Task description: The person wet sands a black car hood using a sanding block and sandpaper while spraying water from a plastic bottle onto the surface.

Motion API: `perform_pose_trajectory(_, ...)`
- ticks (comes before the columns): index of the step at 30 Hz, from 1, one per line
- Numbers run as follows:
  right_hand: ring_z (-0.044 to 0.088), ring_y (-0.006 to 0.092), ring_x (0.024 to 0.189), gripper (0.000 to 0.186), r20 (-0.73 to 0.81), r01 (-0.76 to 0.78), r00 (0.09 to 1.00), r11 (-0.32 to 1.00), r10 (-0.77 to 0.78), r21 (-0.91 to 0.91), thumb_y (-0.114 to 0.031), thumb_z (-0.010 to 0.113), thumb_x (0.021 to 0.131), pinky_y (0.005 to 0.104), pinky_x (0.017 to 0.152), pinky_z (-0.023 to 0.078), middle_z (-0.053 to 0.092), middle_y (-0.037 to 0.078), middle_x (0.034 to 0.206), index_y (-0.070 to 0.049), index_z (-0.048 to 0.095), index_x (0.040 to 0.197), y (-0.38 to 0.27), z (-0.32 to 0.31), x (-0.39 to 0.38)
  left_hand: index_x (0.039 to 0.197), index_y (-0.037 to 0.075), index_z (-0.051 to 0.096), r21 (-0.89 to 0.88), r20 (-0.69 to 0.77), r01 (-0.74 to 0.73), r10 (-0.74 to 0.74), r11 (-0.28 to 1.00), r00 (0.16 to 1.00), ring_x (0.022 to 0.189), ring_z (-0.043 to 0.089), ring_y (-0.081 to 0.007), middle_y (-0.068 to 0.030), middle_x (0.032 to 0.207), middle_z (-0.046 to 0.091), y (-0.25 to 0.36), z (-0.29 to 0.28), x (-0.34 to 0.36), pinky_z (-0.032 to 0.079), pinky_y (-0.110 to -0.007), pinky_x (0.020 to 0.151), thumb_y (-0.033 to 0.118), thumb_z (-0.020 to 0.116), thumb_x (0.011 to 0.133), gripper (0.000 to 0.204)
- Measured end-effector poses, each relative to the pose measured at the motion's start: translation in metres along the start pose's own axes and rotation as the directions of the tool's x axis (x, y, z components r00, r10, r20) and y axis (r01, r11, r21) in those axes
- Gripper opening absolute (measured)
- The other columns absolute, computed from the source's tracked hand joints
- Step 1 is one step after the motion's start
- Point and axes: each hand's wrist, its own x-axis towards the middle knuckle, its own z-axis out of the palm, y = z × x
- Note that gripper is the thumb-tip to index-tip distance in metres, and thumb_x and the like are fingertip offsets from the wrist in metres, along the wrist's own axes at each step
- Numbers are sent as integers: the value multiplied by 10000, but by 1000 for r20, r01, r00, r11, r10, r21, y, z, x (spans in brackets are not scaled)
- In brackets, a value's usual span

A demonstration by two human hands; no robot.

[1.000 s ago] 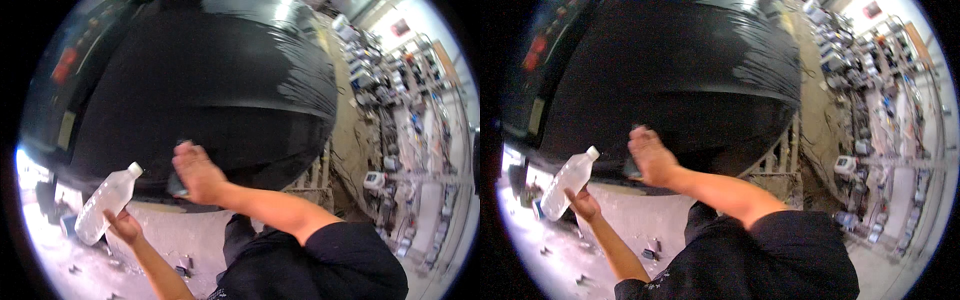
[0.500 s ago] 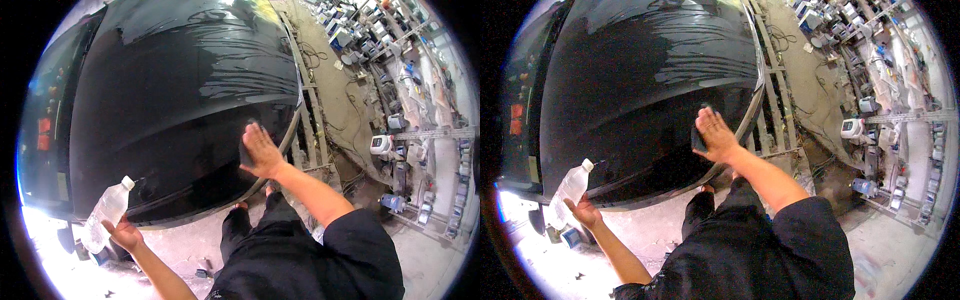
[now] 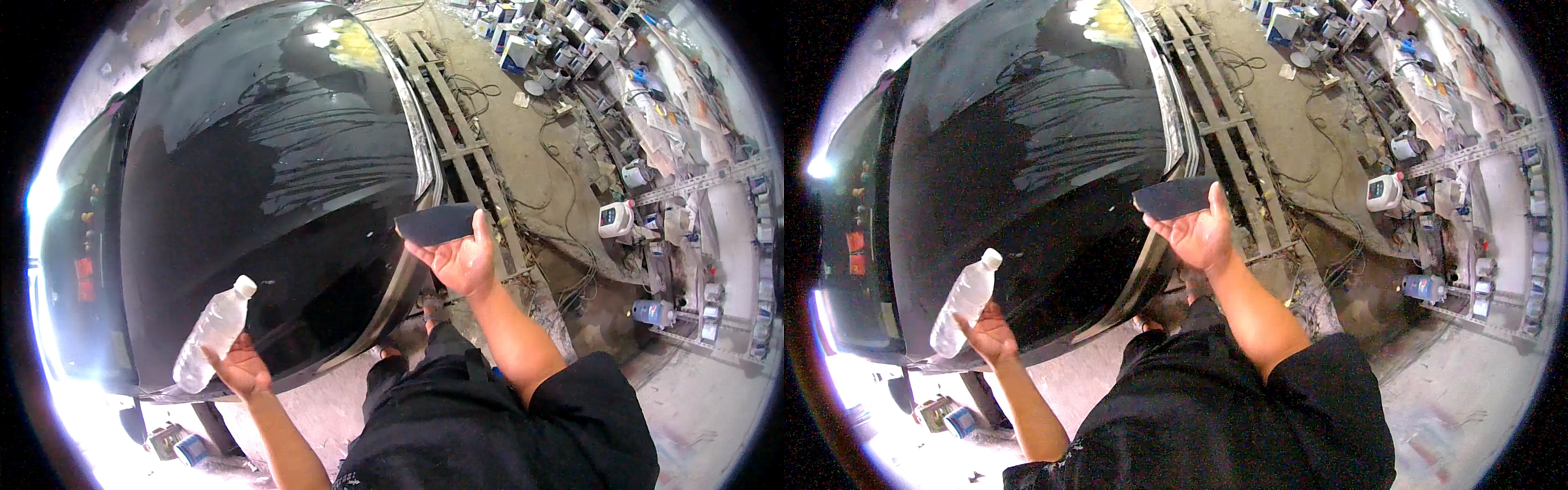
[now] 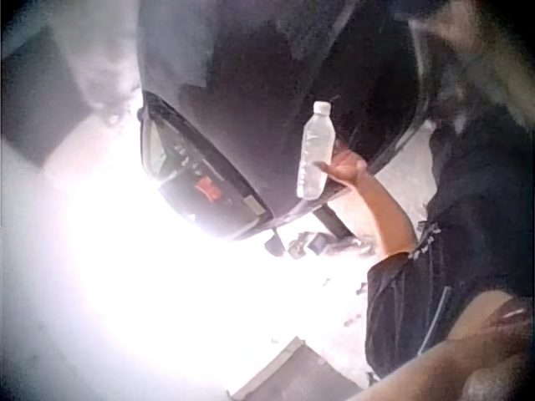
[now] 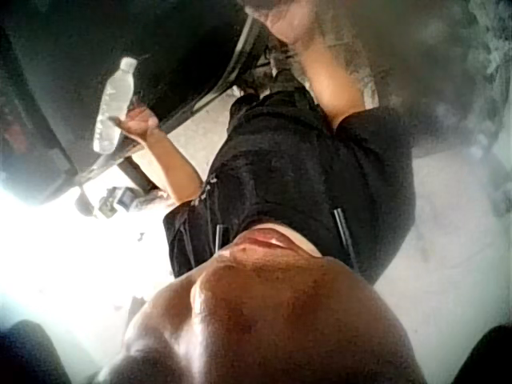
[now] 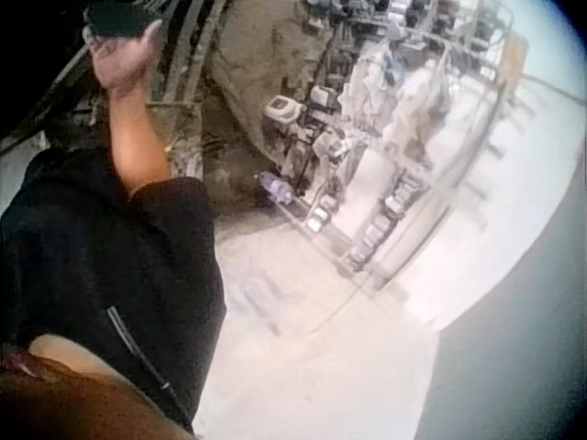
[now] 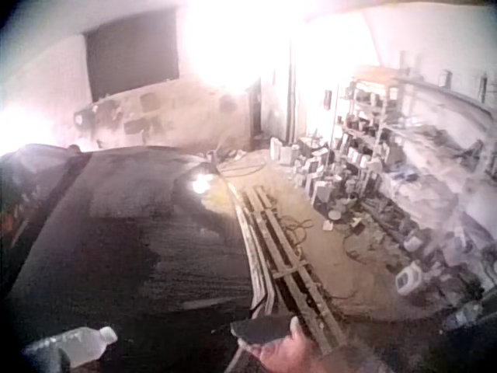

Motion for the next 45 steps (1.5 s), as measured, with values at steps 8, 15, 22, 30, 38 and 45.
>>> perform_pose_trajectory(8,526,327,1277,414,-21,-56,998,977,53,-206,-325,470,1024,510,1104,391,586,175,1324,-33,542,1308,4,1,-1,1272,38,533,-174,-38,217,-226,961,973,917,649,-217,-108,1080,646,-41,36,-32,563,-312,782,559,630,890,653)
perform_pose_trajectory(15,567,316,1225,358,-144,-100,988,945,58,-310,-267,489,1022,499,1057,444,608,167,1280,-31,537,1286,21,-7,4,1278,46,526,-130,-103,143,-156,981,982,902,639,-210,-104,1058,641,-35,21,-29,544,-296,774,575,639,877,673)
perform_pose_trajectory(22,529,339,1276,518,121,100,955,-89,-270,-991,-279,662,922,362,1051,424,576,223,1315,0,532,1339,49,-49,32,1303,33,502,-5,-148,107,-107,994,983,988,601,-201,-102,1151,598,-31,-18,-11,517,-279,799,613,620,871,733)
perform_pose_trajectory(30,148,443,1469,799,382,320,919,-753,100,-574,-437,537,944,527,1193,117,168,289,1569,62,232,1488,152,-89,58,1324,24,484,172,18,-50,48,984,999,1069,615,-240,-127,1235,596,-40,-44,30,543,-337,864,503,625,916,644)
perform_pose_trajectory(38,40,446,1481,916,368,109,913,-764,-175,-636,-492,550,924,527,1201,53,73,281,1591,63,127,1517,153,-83,113,1386,-5,403,176,282,-148,94,973,955,1222,548,-307,-158,1360,516,-62,-49,93,517,-442,955,391,628,946,634)
perform_pose_trajectory(45,123,441,1473,804,230,299,954,-713,194,-634,-446,512,944,522,1199,104,178,296,1563,98,237,1468,173,-48,67,1412,9,358,150,371,-190,123,970,921,1241,524,-320,-159,1383,487,-91,-41,122,468,-474,1026,389,652,929,681)
